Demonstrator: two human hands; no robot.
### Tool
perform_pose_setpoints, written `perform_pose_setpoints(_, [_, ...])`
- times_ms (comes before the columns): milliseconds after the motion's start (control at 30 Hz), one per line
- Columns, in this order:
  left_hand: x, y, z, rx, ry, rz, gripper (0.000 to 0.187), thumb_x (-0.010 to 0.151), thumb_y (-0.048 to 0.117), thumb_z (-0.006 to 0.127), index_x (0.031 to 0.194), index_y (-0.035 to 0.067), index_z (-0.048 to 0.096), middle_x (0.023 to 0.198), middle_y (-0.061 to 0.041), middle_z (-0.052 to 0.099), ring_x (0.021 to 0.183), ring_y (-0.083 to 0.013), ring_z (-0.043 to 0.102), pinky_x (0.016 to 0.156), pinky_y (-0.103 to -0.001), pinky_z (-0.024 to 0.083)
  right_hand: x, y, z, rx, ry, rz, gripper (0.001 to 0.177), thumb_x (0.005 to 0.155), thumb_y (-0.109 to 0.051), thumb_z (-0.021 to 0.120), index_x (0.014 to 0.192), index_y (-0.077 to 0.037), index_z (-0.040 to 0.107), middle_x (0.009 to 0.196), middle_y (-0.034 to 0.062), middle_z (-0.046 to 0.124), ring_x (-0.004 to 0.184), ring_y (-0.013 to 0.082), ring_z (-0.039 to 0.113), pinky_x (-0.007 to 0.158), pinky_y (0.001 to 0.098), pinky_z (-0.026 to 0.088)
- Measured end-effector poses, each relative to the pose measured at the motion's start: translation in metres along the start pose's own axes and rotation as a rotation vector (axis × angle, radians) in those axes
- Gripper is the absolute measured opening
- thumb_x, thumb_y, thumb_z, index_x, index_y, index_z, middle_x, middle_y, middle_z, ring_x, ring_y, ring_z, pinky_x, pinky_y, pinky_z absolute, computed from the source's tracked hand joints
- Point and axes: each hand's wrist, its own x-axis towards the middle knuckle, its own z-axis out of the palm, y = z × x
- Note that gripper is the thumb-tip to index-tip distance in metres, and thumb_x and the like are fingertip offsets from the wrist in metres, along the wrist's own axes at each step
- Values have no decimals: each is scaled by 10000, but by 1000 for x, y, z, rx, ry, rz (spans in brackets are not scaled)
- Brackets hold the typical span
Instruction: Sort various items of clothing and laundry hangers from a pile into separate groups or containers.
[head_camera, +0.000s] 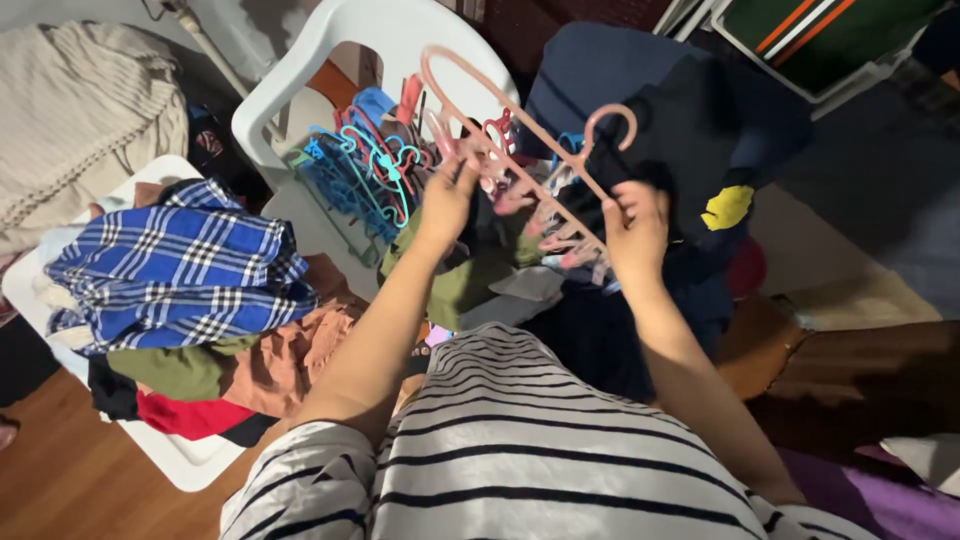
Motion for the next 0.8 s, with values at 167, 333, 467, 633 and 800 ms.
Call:
perform_pose_setpoints(167, [-19,7,6,-424,-184,-480,349,1078,284,509,1128,-5,699,927,-101,771,767,-181,706,743,-297,560,12,-41,23,-235,186,-356,153,987,-111,760,1085,-71,650,951,120,672,832,232,647,736,346,524])
perform_pose_setpoints(333, [-34,14,6,-404,-353,-550,390,1074,334,455,1140,38,700,869,-68,755,754,-142,701,752,-280,570,37,-63,44,184,-376,332,438,909,-184,738,1310,-44,631,878,43,712,640,124,644,493,285,497])
perform_pose_setpoints(467, [-37,2,9,-338,-466,-490,348,1094,318,497,1130,41,705,850,-31,722,726,-116,648,730,-263,533,63,-52,52,412,-613,537,498,940,-256,667,1408,-130,552,868,3,697,624,88,629,495,241,510])
perform_pose_setpoints(633, [-41,7,1,-310,-515,-468,325,1095,296,501,1126,56,717,818,-17,689,709,-96,619,696,-250,515,80,-12,55,514,-914,584,324,1013,-300,635,1221,-51,634,861,38,696,572,89,576,501,236,497])
perform_pose_setpoints(800, [-36,22,-23,-134,-359,-446,359,1085,318,495,1048,35,714,747,-54,689,641,-128,643,625,-279,535,86,-3,56,385,-698,631,205,983,-271,680,1150,-152,686,877,-40,662,558,60,441,483,215,358])
